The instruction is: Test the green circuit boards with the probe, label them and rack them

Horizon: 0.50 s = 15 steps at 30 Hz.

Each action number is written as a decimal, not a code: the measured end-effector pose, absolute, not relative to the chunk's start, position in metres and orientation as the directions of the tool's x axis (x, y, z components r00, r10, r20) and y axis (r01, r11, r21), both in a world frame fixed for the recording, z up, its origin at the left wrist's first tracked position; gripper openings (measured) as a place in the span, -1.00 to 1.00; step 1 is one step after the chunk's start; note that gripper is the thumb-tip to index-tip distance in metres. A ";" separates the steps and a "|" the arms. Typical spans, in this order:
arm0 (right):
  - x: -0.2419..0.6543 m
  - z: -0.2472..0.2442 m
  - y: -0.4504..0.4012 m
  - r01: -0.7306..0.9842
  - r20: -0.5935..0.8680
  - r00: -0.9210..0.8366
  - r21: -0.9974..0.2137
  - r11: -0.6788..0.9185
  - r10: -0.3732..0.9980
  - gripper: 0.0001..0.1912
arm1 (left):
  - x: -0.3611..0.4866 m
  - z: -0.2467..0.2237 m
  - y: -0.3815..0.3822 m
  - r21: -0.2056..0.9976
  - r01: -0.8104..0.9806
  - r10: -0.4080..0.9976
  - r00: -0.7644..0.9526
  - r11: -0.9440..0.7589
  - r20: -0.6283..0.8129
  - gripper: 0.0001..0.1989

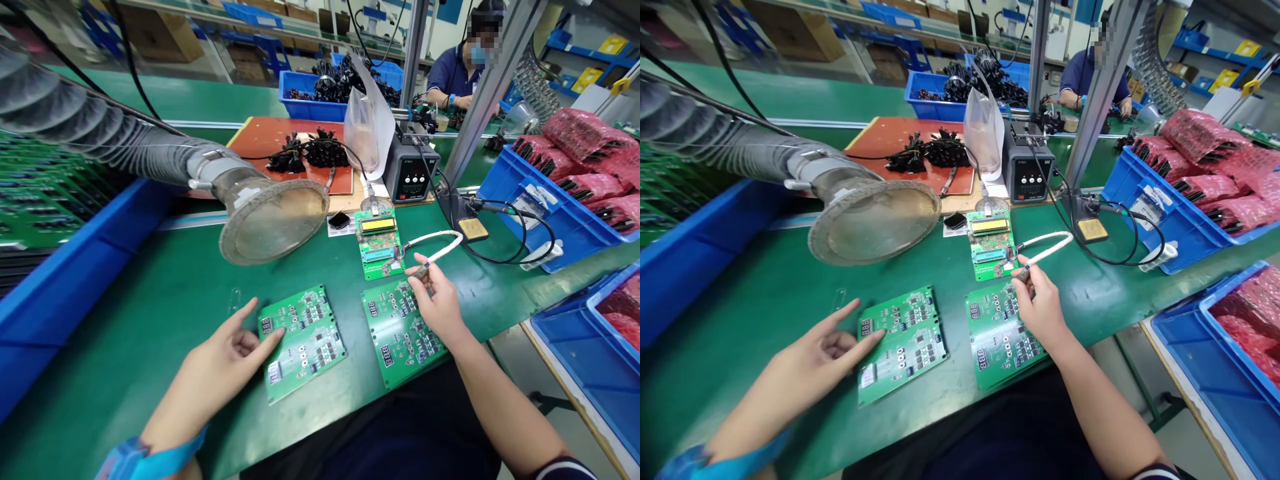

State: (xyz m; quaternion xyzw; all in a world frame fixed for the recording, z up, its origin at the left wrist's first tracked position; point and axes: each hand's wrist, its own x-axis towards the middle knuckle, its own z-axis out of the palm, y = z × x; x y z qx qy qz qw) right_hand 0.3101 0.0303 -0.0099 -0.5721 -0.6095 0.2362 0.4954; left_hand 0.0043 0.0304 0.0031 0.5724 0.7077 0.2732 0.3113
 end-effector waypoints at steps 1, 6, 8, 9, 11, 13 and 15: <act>0.310 -0.010 0.030 0.464 0.336 0.146 -0.854 0.236 0.930 -0.60 | 0.003 0.004 0.031 0.665 0.729 0.987 -0.124 0.163 -0.106 -0.23; 0.308 -0.009 0.031 0.462 0.310 0.176 -0.864 0.199 0.934 -0.62 | 0.015 0.018 0.032 0.309 0.950 0.993 0.013 -0.049 0.115 -0.35; 0.307 -0.008 0.032 0.464 0.296 0.188 -0.867 0.180 0.937 -0.63 | 0.038 0.025 0.030 0.307 0.899 0.926 0.216 -0.313 0.311 -0.47; 0.307 -0.008 0.032 0.467 0.293 0.192 -0.867 0.175 0.937 -0.63 | 0.052 0.027 0.028 0.337 0.810 0.859 0.356 -0.480 0.367 -0.55; 0.307 -0.007 0.032 0.474 0.297 0.193 -0.863 0.176 0.935 -0.63 | 0.083 0.027 0.024 0.380 0.560 0.676 0.635 -0.736 0.374 -0.66; 0.306 -0.008 0.032 0.479 0.317 0.188 -0.856 0.195 0.930 -0.61 | 0.109 0.020 0.022 0.373 0.365 0.493 0.797 -0.853 0.349 -0.59; 0.306 -0.008 0.031 0.481 0.345 0.177 -0.848 0.224 0.922 -0.61 | 0.125 0.010 0.022 0.359 0.253 0.382 0.853 -0.898 0.355 -0.53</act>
